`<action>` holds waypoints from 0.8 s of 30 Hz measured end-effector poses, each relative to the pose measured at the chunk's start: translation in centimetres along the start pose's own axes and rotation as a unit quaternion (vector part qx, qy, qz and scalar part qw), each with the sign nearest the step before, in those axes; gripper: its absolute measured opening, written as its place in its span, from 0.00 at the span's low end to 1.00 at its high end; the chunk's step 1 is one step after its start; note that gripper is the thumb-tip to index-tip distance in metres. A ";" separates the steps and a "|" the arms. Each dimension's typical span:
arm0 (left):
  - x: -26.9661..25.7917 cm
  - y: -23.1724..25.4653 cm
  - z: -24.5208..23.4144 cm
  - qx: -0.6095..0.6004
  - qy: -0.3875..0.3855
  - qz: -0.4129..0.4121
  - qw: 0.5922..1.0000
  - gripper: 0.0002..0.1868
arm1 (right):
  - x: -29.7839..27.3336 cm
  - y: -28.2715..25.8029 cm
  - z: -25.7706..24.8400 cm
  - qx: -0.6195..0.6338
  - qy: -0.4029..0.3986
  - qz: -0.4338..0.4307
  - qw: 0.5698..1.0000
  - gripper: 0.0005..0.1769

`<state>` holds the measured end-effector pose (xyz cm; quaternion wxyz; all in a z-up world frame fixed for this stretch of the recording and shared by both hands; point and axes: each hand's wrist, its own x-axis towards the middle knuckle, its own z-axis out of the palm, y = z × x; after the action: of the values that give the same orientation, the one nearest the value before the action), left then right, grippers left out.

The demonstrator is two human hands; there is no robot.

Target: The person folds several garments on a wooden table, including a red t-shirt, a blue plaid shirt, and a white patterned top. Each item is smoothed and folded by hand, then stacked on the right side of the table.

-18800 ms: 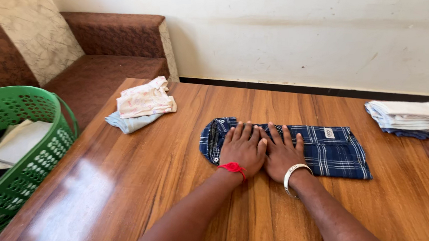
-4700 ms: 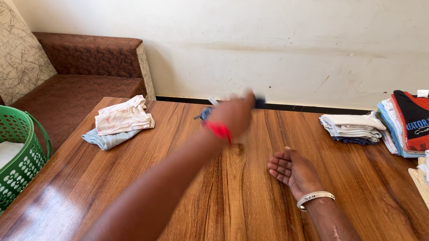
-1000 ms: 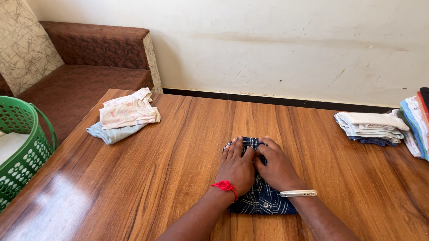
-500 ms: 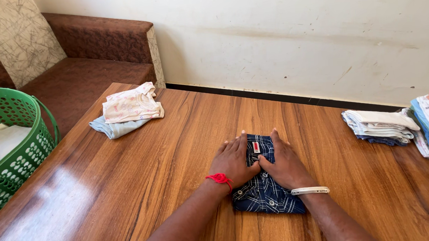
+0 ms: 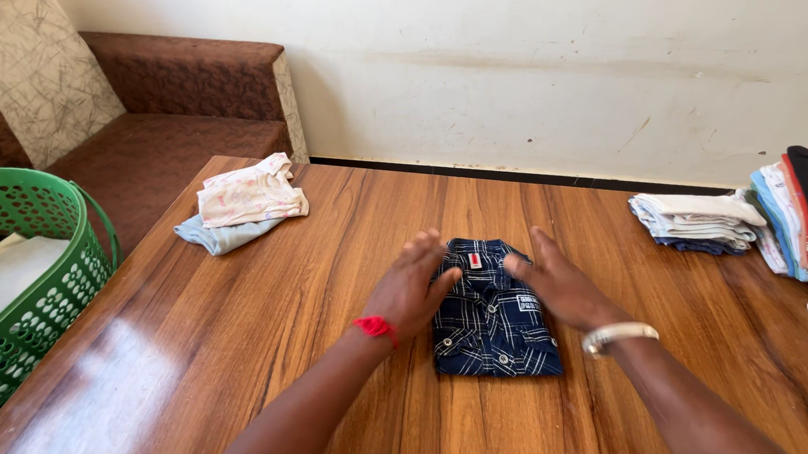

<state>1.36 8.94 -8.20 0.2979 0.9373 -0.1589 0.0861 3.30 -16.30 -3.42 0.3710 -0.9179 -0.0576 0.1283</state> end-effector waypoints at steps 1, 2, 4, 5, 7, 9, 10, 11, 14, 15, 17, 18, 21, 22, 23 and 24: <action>-0.2 -0.2 0.0 -0.013 -0.002 0.038 0.999 0.40 | -0.6 0.4 0.1 -0.027 -0.004 -0.019 0.999 0.70; -0.6 -0.2 0.3 -0.004 -0.042 0.054 0.998 0.43 | -1.0 0.7 0.5 -0.053 -0.010 -0.038 0.998 0.72; -1.3 0.0 0.6 0.017 -0.121 0.086 0.989 0.50 | -1.6 1.2 1.5 -0.148 -0.042 -0.070 0.986 0.73; -1.6 0.2 0.5 0.021 -0.133 0.090 0.987 0.53 | -1.6 1.5 1.9 -0.195 -0.057 -0.087 0.975 0.74; -1.9 0.6 0.5 0.027 -0.158 0.102 0.982 0.61 | -1.9 2.2 3.1 -0.259 -0.043 -0.124 0.957 0.78; -1.8 0.7 0.3 0.027 -0.153 0.123 0.980 0.66 | -1.5 2.7 3.2 -0.290 -0.028 -0.155 0.944 0.81; -2.3 0.6 0.3 0.025 -0.152 0.129 0.980 0.68 | -1.4 3.1 3.6 -0.289 -0.025 -0.168 0.942 0.82; -2.5 0.6 0.3 0.029 -0.155 0.129 0.979 0.70 | -1.3 3.4 3.8 -0.288 -0.021 -0.182 0.940 0.83; -2.4 1.1 -0.3 0.053 -0.170 0.135 0.975 0.78 | -1.1 4.3 3.7 -0.325 -0.058 -0.127 0.935 0.86; -2.5 1.5 -0.6 0.065 -0.178 0.134 0.973 0.80 | -1.1 4.5 3.6 -0.327 -0.053 -0.149 0.932 0.84; -2.8 2.2 -1.4 0.094 -0.193 0.129 0.968 0.83 | -1.3 4.7 3.6 -0.330 -0.043 -0.197 0.922 0.83; -2.9 2.7 -1.7 0.111 -0.199 0.125 0.966 0.84 | -1.6 4.7 3.6 -0.331 -0.017 -0.238 0.913 0.78; -3.7 4.0 -2.5 0.156 -0.226 0.097 0.957 0.86 | -2.6 4.8 3.7 -0.347 0.050 -0.316 0.881 0.69; -3.8 4.3 -2.6 0.171 -0.233 0.084 0.953 0.87 | -2.8 4.7 3.5 -0.365 0.063 -0.316 0.873 0.68; -4.0 4.5 -2.7 0.115 -0.209 0.058 0.969 0.85 | -2.9 4.5 3.3 -0.382 0.075 -0.316 0.865 0.66; -4.2 4.5 -2.6 0.058 -0.184 0.032 0.981 0.82 | -3.0 4.2 3.1 -0.299 0.082 -0.251 0.917 0.63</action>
<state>-4.28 8.00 -4.72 0.2060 0.9472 -0.2359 -0.0693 -0.39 -17.84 -7.91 0.1023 -0.9487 -0.2912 -0.0682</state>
